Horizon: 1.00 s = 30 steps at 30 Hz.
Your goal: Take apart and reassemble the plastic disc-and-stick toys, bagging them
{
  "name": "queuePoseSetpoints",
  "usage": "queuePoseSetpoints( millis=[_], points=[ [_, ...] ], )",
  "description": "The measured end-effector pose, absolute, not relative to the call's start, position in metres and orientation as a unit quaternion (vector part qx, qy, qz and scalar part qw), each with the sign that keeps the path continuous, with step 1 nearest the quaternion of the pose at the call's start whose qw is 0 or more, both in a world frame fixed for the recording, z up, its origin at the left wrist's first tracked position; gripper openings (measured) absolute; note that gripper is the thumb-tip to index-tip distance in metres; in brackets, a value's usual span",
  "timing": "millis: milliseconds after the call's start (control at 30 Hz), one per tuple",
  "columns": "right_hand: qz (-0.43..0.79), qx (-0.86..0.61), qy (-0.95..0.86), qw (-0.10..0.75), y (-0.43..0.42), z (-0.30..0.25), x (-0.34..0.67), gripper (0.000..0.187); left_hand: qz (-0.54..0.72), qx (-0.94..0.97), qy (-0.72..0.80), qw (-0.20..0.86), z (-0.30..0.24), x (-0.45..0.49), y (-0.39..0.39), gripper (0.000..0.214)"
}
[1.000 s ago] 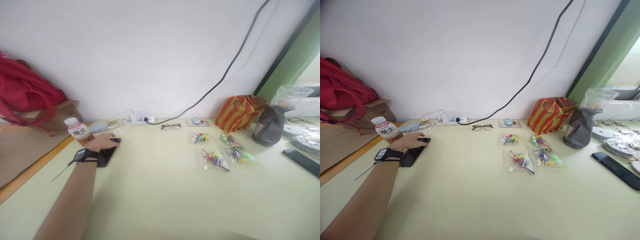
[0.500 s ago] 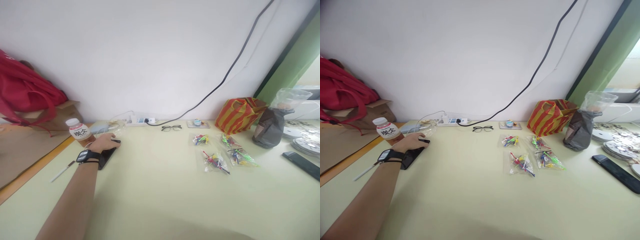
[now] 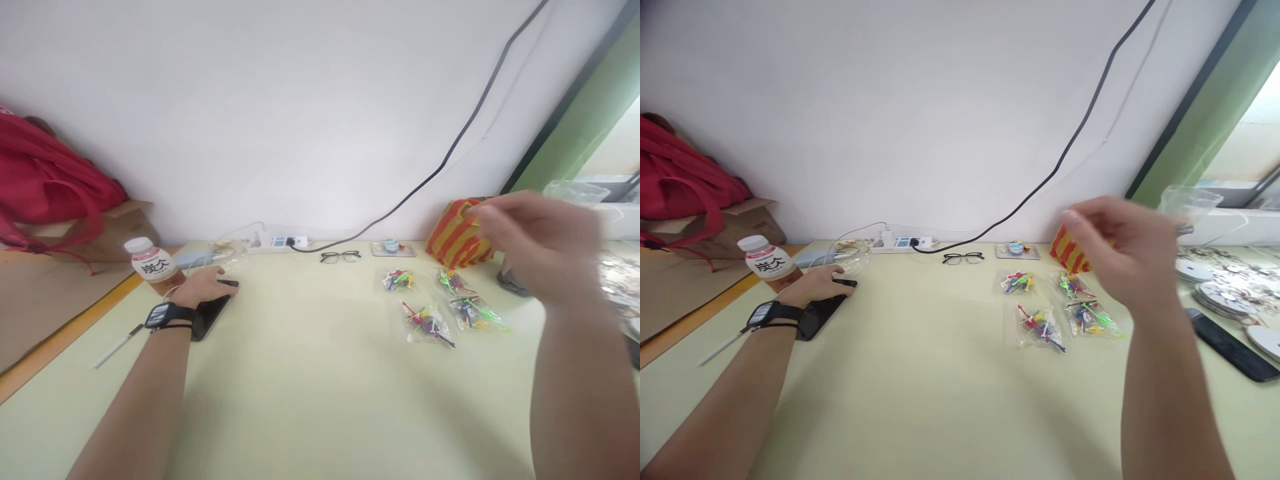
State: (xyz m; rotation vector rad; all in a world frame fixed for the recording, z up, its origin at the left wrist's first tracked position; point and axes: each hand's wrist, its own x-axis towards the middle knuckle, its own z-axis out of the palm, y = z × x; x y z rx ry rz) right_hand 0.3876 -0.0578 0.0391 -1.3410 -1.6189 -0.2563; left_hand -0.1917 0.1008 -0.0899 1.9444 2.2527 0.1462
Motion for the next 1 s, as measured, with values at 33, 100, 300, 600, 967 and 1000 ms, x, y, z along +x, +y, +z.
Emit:
queuePoseSetpoints(
  millis=[33,100,300,600,967,1000],
  points=[
    [-0.081,-0.568,-0.683,0.452,-0.045,0.032,0.388,0.027,0.05,0.652,0.752,0.081,-0.091,-0.193,0.101,0.077],
    [-0.023,-0.608,-0.709,0.358,-0.015,0.007,0.394,0.027,0.053,0.652,0.752,0.084,-0.092,-0.195,0.102,0.08],
    [0.068,-0.719,-0.674,0.158,0.051,-0.089,0.423,0.033,0.046,0.65,0.754,0.086,-0.097,-0.201,0.107,0.087],
    [0.1,-0.712,-0.684,0.123,0.06,-0.125,0.415,0.042,0.004,0.663,0.745,0.08,-0.091,-0.193,0.101,0.096],
    [0.163,-0.604,-0.76,0.177,0.056,-0.119,0.359,0.04,0.095,0.817,0.559,0.106,-0.065,-0.074,0.08,0.068],
    [0.169,-0.592,-0.767,0.182,0.054,-0.119,0.35,0.039,0.117,0.828,0.529,0.142,-0.07,-0.057,0.076,0.067]
  ],
)
